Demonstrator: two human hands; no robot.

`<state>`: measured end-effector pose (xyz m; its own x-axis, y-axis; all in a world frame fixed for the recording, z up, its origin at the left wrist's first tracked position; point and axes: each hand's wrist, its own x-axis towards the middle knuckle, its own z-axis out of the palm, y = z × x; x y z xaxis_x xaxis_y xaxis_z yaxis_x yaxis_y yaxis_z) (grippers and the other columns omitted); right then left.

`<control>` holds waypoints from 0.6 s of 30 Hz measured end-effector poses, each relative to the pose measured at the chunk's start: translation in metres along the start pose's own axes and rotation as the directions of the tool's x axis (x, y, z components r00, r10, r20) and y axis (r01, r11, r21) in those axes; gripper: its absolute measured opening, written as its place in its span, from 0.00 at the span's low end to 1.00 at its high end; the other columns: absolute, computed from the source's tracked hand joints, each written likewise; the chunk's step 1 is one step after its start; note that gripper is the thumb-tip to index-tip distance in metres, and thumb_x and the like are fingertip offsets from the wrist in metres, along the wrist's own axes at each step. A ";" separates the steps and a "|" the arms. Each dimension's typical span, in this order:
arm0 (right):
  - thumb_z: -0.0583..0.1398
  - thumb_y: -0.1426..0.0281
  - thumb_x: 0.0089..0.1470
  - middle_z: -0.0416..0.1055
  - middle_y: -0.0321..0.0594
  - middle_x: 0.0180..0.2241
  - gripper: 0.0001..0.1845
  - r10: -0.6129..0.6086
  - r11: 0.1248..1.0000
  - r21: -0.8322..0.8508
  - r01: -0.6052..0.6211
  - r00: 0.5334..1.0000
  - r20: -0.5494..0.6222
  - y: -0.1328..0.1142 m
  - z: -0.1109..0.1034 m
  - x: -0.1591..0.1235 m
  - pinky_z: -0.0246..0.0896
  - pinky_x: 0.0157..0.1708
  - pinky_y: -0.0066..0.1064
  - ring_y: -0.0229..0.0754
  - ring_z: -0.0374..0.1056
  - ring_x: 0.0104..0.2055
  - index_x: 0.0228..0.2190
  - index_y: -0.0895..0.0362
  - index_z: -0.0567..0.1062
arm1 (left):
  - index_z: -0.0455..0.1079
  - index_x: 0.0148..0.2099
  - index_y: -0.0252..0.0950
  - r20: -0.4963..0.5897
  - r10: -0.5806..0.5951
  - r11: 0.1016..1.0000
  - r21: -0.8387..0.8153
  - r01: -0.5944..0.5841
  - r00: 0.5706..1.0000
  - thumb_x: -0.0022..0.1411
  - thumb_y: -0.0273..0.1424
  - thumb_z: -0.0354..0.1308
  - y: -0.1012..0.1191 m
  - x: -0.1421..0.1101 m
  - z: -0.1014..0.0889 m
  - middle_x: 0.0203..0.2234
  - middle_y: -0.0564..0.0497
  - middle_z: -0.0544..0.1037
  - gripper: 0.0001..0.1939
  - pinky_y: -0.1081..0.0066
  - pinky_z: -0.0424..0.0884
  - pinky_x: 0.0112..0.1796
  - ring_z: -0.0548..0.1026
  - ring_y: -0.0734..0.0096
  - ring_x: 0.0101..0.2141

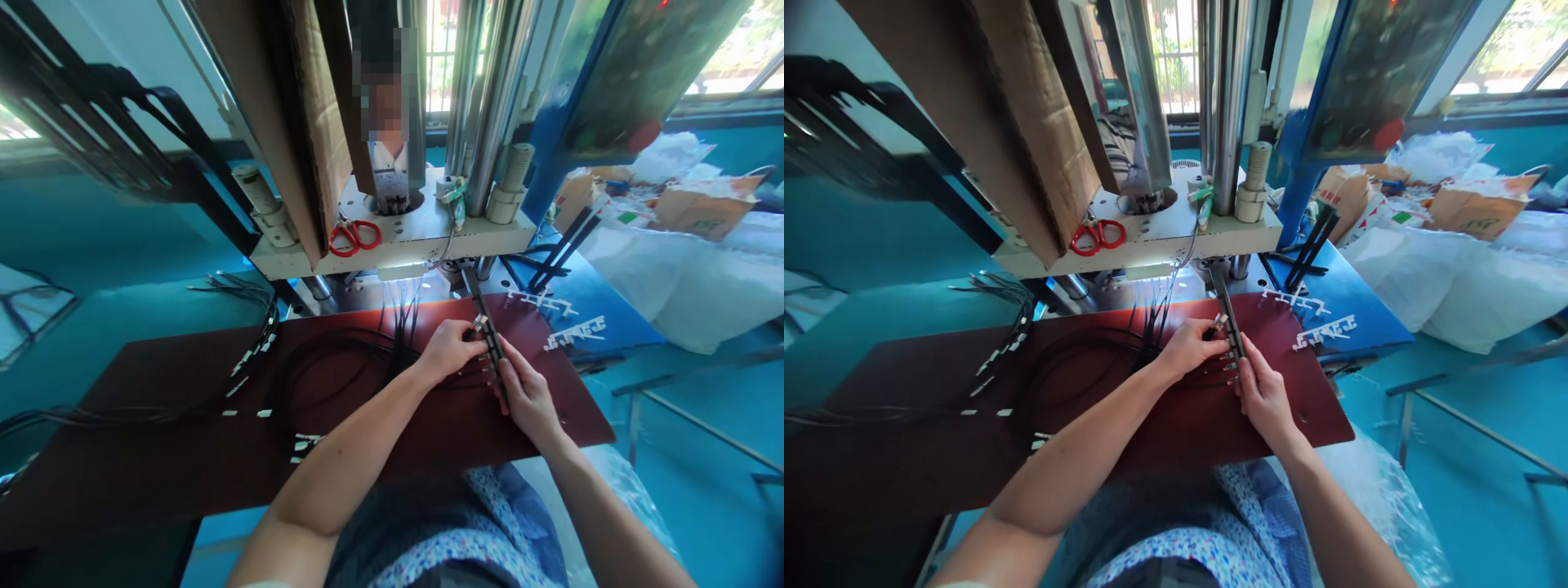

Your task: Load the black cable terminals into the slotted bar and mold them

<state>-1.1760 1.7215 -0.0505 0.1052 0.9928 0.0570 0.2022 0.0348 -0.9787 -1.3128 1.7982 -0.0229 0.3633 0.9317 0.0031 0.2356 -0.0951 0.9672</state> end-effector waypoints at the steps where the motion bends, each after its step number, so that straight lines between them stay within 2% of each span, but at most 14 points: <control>1: 0.52 0.56 0.57 0.61 0.29 0.16 0.30 0.000 1.000 0.003 0.000 1.000 0.001 0.000 0.000 0.000 0.51 0.09 0.20 0.29 0.54 0.12 0.57 0.58 0.59 | 0.67 0.25 0.30 -0.005 0.002 1.000 0.013 -0.002 1.000 0.47 0.33 0.57 0.001 -0.001 0.000 0.18 0.55 0.66 0.10 0.75 0.57 0.26 0.63 0.77 0.22; 4: 0.53 0.57 0.56 0.62 0.29 0.16 0.30 0.013 0.996 0.089 -0.012 1.000 -0.010 -0.003 -0.001 -0.001 0.50 0.09 0.20 0.29 0.53 0.11 0.56 0.59 0.59 | 0.67 0.26 0.31 0.008 0.030 1.000 0.004 -0.030 1.000 0.48 0.33 0.58 0.005 -0.001 -0.001 0.20 0.55 0.68 0.09 0.75 0.58 0.27 0.64 0.77 0.24; 6: 0.54 0.57 0.55 0.62 0.29 0.16 0.30 0.026 0.984 0.176 -0.021 0.999 -0.029 -0.004 -0.002 -0.001 0.49 0.09 0.20 0.29 0.53 0.11 0.56 0.58 0.60 | 0.67 0.30 0.31 -0.025 0.032 0.995 -0.095 -0.034 0.999 0.49 0.33 0.58 0.008 0.000 -0.002 0.22 0.54 0.69 0.09 0.76 0.59 0.28 0.65 0.76 0.25; 8: 0.55 0.58 0.55 0.63 0.29 0.16 0.29 0.035 0.972 0.235 -0.023 0.998 -0.046 -0.005 -0.004 -0.002 0.49 0.09 0.20 0.29 0.54 0.11 0.55 0.58 0.61 | 0.65 0.33 0.33 -0.065 -0.014 0.974 -0.224 -0.001 0.998 0.51 0.33 0.56 0.012 0.002 -0.005 0.22 0.55 0.69 0.09 0.76 0.59 0.27 0.65 0.77 0.24; 10: 0.55 0.58 0.55 0.63 0.29 0.16 0.29 0.040 0.964 0.266 -0.026 0.998 -0.048 -0.004 -0.005 -0.002 0.49 0.09 0.20 0.29 0.54 0.11 0.55 0.58 0.61 | 0.64 0.32 0.33 -0.065 -0.053 0.956 -0.291 0.031 0.996 0.54 0.34 0.53 0.014 0.004 -0.008 0.21 0.55 0.67 0.08 0.77 0.57 0.24 0.63 0.79 0.21; 13: 0.55 0.59 0.55 0.63 0.30 0.16 0.29 0.052 0.956 0.290 -0.039 0.998 -0.040 -0.002 -0.006 -0.001 0.48 0.08 0.19 0.29 0.54 0.11 0.55 0.58 0.61 | 0.64 0.28 0.33 -0.019 -0.043 0.964 -0.265 0.036 0.999 0.54 0.36 0.53 0.015 0.006 -0.010 0.19 0.56 0.65 0.11 0.76 0.54 0.23 0.60 0.80 0.20; 18: 0.56 0.59 0.54 0.64 0.30 0.17 0.29 0.068 0.954 0.294 -0.058 0.997 -0.023 0.000 -0.008 -0.001 0.49 0.08 0.20 0.29 0.54 0.12 0.55 0.58 0.61 | 0.66 0.26 0.31 -0.013 -0.079 0.988 -0.135 0.077 0.997 0.46 0.36 0.59 0.012 0.011 -0.007 0.18 0.56 0.65 0.12 0.75 0.54 0.25 0.61 0.79 0.22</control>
<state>-1.1685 1.7201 -0.0495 0.1413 0.9900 -0.0048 -0.0997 0.0094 -0.9950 -1.3125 1.8094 -0.0089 0.3316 0.9408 -0.0704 0.1394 0.0249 0.9899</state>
